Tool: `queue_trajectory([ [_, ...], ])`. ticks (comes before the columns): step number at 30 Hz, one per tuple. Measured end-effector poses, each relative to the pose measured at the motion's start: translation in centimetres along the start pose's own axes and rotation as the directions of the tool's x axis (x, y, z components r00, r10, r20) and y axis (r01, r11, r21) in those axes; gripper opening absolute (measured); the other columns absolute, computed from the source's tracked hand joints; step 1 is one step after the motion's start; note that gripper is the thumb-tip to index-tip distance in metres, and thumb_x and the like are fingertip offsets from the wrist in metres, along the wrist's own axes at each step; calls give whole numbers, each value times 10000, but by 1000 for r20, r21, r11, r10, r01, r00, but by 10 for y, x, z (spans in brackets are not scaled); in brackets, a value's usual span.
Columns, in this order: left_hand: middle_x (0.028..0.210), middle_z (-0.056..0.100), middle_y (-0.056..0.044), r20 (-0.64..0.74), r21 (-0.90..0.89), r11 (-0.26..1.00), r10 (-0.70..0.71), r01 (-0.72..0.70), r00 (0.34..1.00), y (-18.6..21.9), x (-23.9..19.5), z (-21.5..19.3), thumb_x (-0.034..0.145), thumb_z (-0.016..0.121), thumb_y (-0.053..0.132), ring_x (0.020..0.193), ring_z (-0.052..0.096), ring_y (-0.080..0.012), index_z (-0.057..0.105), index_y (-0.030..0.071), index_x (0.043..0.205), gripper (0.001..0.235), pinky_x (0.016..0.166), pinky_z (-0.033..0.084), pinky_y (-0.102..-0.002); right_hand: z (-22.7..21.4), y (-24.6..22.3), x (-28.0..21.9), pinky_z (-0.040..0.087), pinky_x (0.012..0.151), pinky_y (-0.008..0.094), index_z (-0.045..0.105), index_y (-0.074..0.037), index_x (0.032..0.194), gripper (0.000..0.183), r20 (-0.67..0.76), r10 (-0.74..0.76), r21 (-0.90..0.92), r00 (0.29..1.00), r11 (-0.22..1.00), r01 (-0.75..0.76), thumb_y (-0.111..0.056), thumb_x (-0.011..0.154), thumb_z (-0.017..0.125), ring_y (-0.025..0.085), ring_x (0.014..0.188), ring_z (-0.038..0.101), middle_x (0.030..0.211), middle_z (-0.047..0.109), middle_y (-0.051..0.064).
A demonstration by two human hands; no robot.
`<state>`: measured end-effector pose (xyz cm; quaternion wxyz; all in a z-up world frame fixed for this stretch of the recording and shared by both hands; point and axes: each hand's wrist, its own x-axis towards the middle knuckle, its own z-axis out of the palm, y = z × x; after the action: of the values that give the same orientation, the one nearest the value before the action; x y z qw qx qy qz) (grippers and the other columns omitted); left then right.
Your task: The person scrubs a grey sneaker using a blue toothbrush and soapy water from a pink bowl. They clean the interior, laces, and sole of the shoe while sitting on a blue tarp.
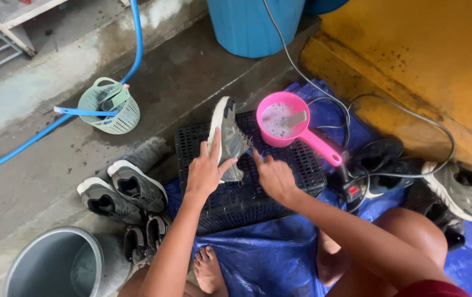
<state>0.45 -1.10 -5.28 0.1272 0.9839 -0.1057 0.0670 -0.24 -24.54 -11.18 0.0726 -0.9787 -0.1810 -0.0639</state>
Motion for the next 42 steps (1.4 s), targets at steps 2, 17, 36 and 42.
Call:
queue_trajectory([
  [2, 1361, 555, -200, -10, 19, 1000, -2, 2, 1000, 0, 3, 6, 1056, 499, 772, 757, 785, -453, 174, 231, 1823, 994, 651, 678, -505, 9, -9, -10, 647, 591, 550, 556, -54, 1605, 678, 10, -10, 18, 1000, 1000, 9, -60, 927, 555, 416, 711, 808, 920, 744, 163],
  [17, 1439, 519, -220, 99, -39, 999, -31, 35, 995, -3, 1, -4, 1085, 527, 728, 772, 773, -411, 115, 239, 1825, 978, 674, 660, -494, 41, -22, -47, 647, 564, 500, 521, -89, 1620, 673, 33, -31, -73, 999, 997, 33, -98, 948, 551, 362, 684, 806, 839, 698, 100],
  [36, 1549, 501, -260, 133, -98, 995, -16, 30, 991, -3, 9, -14, 968, 583, 796, 942, 772, -549, 82, 297, 1825, 1111, 831, 666, -593, 18, -26, -53, 628, 499, 461, 615, -99, 1572, 643, 19, -7, -127, 1000, 992, 9, -96, 929, 601, 327, 610, 789, 744, 723, 110],
  [42, 1563, 495, -273, 151, -78, 997, -12, 24, 988, -14, 8, 2, 905, 635, 802, 966, 745, -615, 36, 339, 1820, 1188, 873, 648, -658, 27, -15, -33, 630, 511, 420, 644, -141, 1551, 602, -87, -49, -216, 995, 976, 29, -148, 950, 627, 282, 638, 796, 773, 724, 113],
])
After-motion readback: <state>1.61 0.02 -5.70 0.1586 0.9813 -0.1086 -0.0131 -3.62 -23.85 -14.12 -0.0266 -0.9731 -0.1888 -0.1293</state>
